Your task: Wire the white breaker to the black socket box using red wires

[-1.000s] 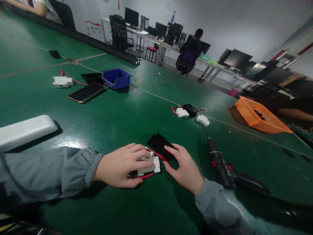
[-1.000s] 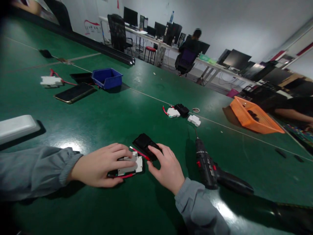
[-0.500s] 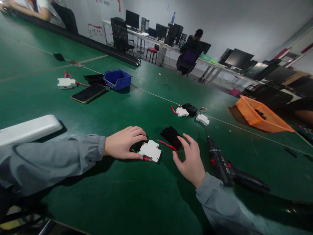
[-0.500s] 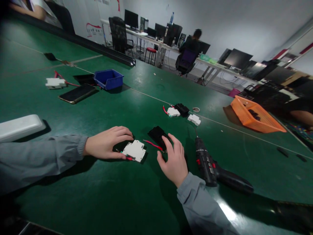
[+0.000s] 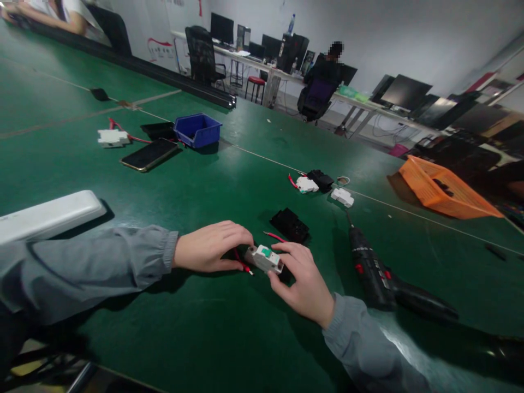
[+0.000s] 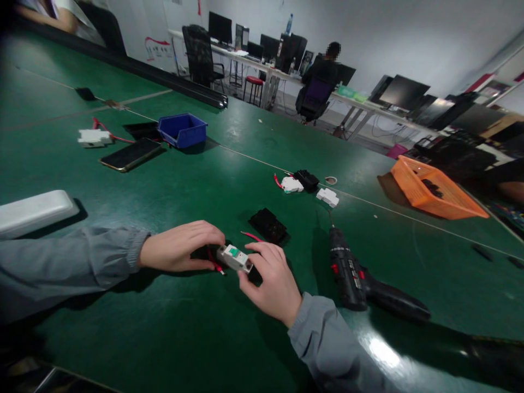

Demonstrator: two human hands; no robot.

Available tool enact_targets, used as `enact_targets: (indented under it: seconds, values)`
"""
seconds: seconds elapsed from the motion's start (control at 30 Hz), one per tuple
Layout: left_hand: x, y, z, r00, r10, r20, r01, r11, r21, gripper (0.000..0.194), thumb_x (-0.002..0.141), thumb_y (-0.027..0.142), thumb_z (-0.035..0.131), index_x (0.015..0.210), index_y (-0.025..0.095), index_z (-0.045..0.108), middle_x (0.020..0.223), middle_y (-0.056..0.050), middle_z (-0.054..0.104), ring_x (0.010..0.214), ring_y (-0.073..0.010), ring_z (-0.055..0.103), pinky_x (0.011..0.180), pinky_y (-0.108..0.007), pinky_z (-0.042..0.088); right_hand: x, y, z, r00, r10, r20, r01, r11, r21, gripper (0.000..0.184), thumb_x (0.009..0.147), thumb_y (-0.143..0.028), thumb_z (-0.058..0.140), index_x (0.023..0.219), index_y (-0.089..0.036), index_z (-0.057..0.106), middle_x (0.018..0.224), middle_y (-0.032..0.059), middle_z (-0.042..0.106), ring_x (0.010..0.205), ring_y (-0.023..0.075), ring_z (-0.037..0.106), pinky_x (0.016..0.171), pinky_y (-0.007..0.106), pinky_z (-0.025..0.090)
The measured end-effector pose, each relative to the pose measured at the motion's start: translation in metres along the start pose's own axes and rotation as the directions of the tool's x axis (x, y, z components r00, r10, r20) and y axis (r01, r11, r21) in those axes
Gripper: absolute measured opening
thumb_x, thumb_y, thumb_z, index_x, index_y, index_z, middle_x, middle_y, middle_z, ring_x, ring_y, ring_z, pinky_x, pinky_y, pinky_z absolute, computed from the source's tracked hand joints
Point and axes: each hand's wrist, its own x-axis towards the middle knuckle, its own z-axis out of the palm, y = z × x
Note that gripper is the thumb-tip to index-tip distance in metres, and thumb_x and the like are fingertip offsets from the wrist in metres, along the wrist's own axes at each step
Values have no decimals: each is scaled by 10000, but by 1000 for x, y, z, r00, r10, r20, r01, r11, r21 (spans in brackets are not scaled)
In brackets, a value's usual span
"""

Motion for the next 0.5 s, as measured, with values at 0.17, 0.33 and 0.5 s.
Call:
enact_targets:
  seconds: [0.17,0.33,0.5]
  values:
    - [5,-6,-1,996,-79,46,81,996,-39,281,884,394,645,1076,190,627,1071,-92,653,1025,-211,597,892,-356,481,-1,7,0,995,88,-45,-85,995,58,130,854,-171,590,982,-193,595,1094,107,628,1064,262,578,911,439,471]
    - [6,-7,-2,997,-31,71,37,997,-73,129,950,270,547,988,191,642,1008,-75,668,1028,-194,589,917,-353,474,0,8,1,993,116,-13,-114,987,112,197,880,-187,595,1077,-196,590,1119,102,612,1080,254,569,944,437,473]
    - [1,-6,-2,996,-62,-64,53,989,-136,155,979,277,497,1055,183,594,1066,-87,675,984,-166,623,860,-315,510,0,8,2,994,111,8,-112,986,125,179,929,-224,565,1105,-198,585,1096,96,623,1044,250,573,906,426,485]
